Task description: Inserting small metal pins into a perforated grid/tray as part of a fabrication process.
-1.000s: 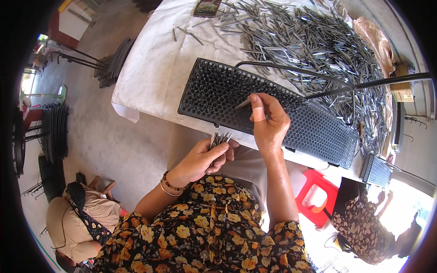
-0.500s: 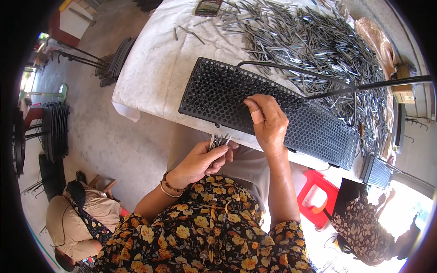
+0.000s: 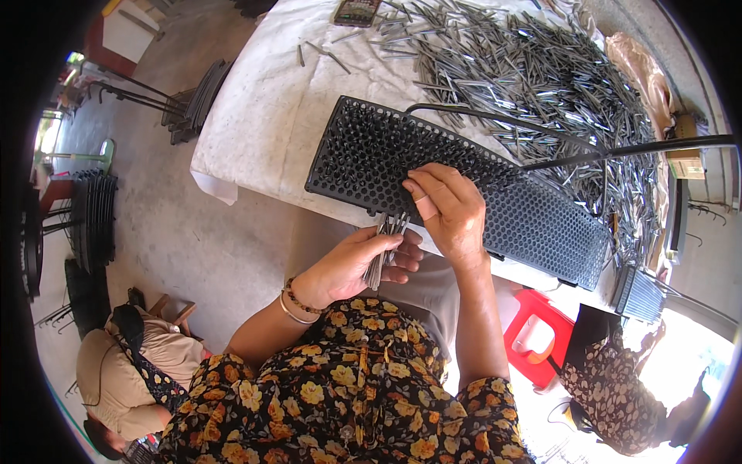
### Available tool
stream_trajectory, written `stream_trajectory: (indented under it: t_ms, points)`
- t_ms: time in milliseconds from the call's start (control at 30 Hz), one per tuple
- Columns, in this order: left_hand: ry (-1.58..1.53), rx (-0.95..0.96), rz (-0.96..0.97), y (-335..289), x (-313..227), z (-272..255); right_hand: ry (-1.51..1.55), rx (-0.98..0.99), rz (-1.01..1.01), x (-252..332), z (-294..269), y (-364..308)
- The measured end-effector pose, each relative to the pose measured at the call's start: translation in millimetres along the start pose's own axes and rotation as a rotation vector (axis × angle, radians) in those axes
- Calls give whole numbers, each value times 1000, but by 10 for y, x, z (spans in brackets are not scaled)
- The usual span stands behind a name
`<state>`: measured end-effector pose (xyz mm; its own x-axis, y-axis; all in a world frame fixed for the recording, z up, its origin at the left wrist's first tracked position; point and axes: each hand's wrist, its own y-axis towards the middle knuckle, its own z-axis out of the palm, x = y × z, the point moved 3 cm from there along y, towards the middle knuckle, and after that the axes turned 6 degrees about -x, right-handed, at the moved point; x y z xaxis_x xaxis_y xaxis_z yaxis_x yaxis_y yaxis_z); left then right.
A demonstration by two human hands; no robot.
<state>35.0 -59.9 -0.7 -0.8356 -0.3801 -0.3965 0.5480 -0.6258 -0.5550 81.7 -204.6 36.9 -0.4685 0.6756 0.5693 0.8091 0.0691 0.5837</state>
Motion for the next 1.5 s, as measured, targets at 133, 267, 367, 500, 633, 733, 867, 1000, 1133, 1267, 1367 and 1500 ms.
stream_trajectory:
  t_ms: [133, 267, 367, 500, 633, 733, 867, 1000, 1133, 1267, 1367, 1500]
  points:
    - [-18, 38, -30, 0, -13, 5, -42, -1, 58, 82, -4, 10]
    - [47, 7, -33, 7, 32, -60, -32, -50, 36, 78, -38, 29]
    - [103, 77, 36, -15, 4, -78, 41, -109, 186, 134, -117, 1]
    - [124, 92, 82, -45, -28, -76, 219, 221, 570, 230, -115, -81]
    - [170, 83, 118, -83, -53, -41, 439, 268, 602, 194, -53, -205]
    - [151, 74, 112, -78, -34, -66, 438, 214, 714, 111, -56, -230]
    - [76, 5, 91, -38, 3, -155, 379, 20, 853, 167, -142, -52]
    - [56, 2, 102, -48, 2, -43, 230, -92, 443, 197, -24, 74]
    - [-7, -52, 77, -9, 61, -135, 216, -61, 486, 170, 101, 51]
    - [17, -32, 60, -35, 78, -174, 116, -88, 268, 240, 130, 89]
    - [-1, -29, 77, -57, 85, -158, 96, -80, 213, 223, 181, 60]
    - [-6, -46, 87, -53, 95, -202, -76, 37, 45, 261, 210, 52]
